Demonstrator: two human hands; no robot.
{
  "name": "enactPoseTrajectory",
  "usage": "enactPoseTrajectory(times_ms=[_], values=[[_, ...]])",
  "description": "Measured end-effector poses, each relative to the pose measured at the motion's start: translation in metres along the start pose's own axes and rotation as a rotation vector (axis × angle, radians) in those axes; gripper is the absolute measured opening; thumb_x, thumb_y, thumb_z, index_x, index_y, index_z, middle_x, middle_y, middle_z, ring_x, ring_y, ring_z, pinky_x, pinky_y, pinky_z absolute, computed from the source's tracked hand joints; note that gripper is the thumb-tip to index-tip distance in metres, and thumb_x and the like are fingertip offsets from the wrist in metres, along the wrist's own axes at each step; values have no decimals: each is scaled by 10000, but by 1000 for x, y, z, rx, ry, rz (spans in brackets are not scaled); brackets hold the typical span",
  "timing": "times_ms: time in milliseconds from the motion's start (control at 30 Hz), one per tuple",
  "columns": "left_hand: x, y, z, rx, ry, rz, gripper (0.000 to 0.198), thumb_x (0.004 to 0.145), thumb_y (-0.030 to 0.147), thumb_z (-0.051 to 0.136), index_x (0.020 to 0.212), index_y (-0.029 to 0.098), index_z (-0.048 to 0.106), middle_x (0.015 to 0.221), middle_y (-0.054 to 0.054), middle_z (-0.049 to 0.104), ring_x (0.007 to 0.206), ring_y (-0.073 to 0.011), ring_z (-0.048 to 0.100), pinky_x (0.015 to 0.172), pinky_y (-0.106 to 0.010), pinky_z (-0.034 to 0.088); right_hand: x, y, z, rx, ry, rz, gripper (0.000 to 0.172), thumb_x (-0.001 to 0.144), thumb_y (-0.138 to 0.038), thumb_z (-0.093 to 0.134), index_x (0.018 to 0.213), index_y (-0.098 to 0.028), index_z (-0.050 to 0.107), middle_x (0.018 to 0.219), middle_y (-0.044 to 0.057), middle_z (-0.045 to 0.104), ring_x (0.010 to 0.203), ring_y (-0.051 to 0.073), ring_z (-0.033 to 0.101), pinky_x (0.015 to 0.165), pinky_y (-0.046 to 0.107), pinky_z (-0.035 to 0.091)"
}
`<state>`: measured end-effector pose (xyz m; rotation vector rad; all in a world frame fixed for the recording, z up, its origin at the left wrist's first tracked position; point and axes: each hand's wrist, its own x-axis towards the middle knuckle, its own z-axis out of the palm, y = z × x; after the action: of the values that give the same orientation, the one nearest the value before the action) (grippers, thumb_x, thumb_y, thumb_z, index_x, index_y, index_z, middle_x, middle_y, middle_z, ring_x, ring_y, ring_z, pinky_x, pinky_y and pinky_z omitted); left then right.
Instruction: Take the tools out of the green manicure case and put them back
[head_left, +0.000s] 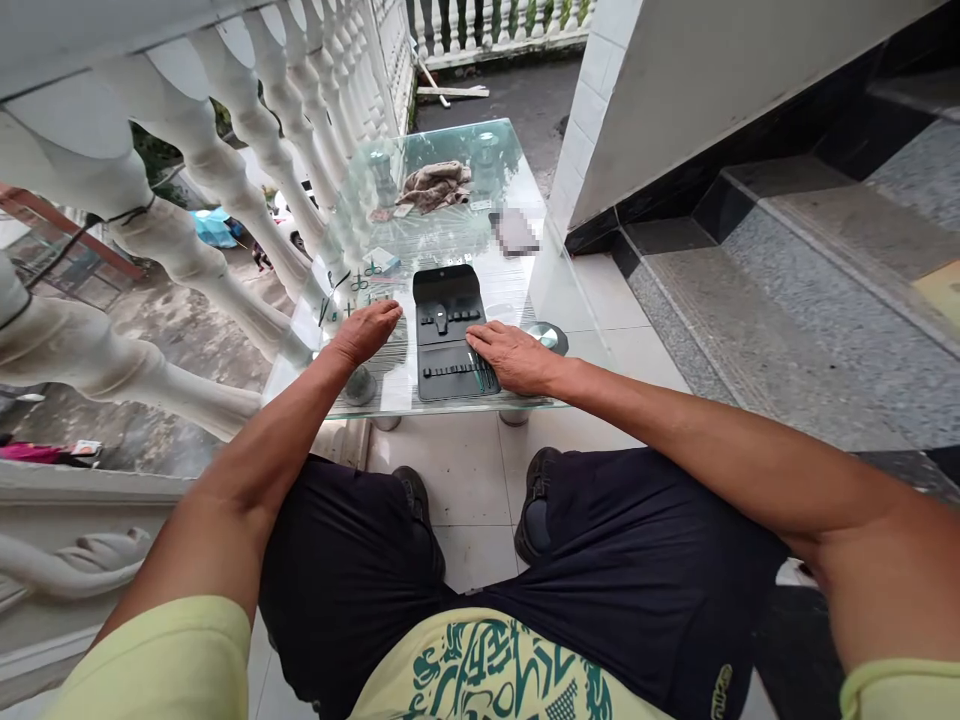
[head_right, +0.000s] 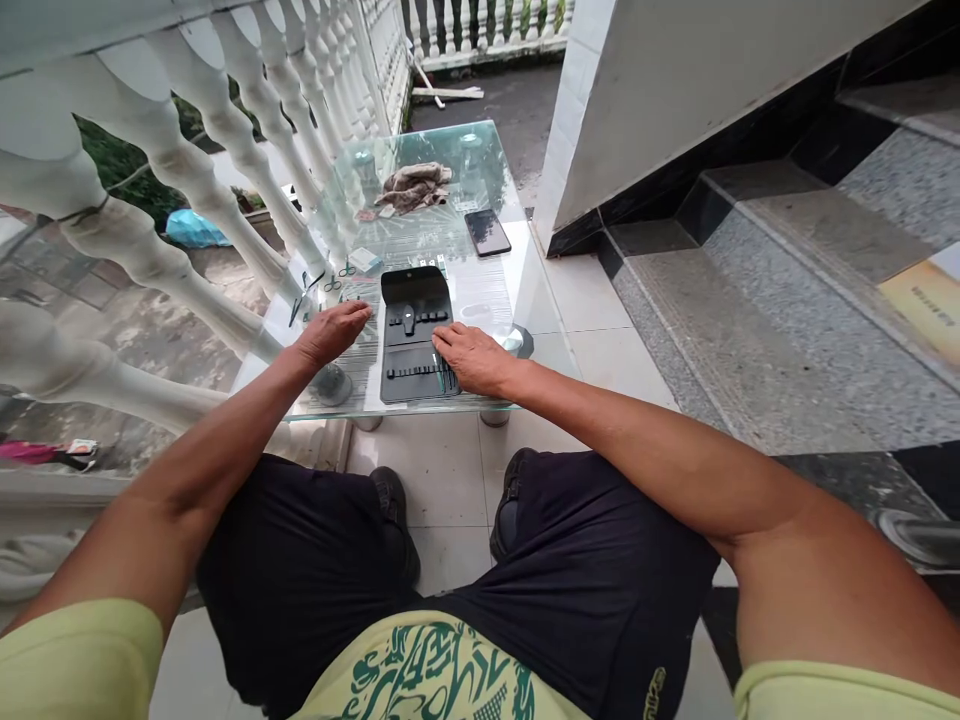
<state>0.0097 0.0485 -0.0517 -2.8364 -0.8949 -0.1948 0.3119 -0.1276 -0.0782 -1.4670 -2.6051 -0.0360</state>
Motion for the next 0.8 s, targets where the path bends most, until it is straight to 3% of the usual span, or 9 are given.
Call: enactPoseTrajectory(times_ms=[233, 533, 800], values=[[-2, -8, 3, -28, -55, -50, 481, 1051, 88, 479, 1411, 113, 797, 1556, -205, 741, 1336, -338, 771, 1127, -464, 632, -1, -1, -2, 27, -14, 20, 736, 942, -35, 526, 1677, -33, 561, 1710, 273, 580, 1455, 413, 574, 1185, 589, 552], [3, -13, 17, -100, 41, -38, 396, 1153, 319, 490, 1189, 141, 842, 1407, -212, 802, 1352, -344, 773, 1196, -498, 607, -3, 0, 3, 35, -6, 24, 825, 905, -49, 571, 1728, -93, 526, 1731, 245, 575, 1451, 422, 589, 1183, 599, 559], [8, -11, 21, -151, 32, -86, 376, 1171, 243, 461, 1189, 135, 821, 1406, -210, 805, 1290, -307, 777, 1187, -472, 587, -7, 1, 6, 4, 16, 9, 749, 925, -37, 519, 1673, -59, 573, 1714, 254, 596, 1449, 417, 609, 1183, 595, 572]])
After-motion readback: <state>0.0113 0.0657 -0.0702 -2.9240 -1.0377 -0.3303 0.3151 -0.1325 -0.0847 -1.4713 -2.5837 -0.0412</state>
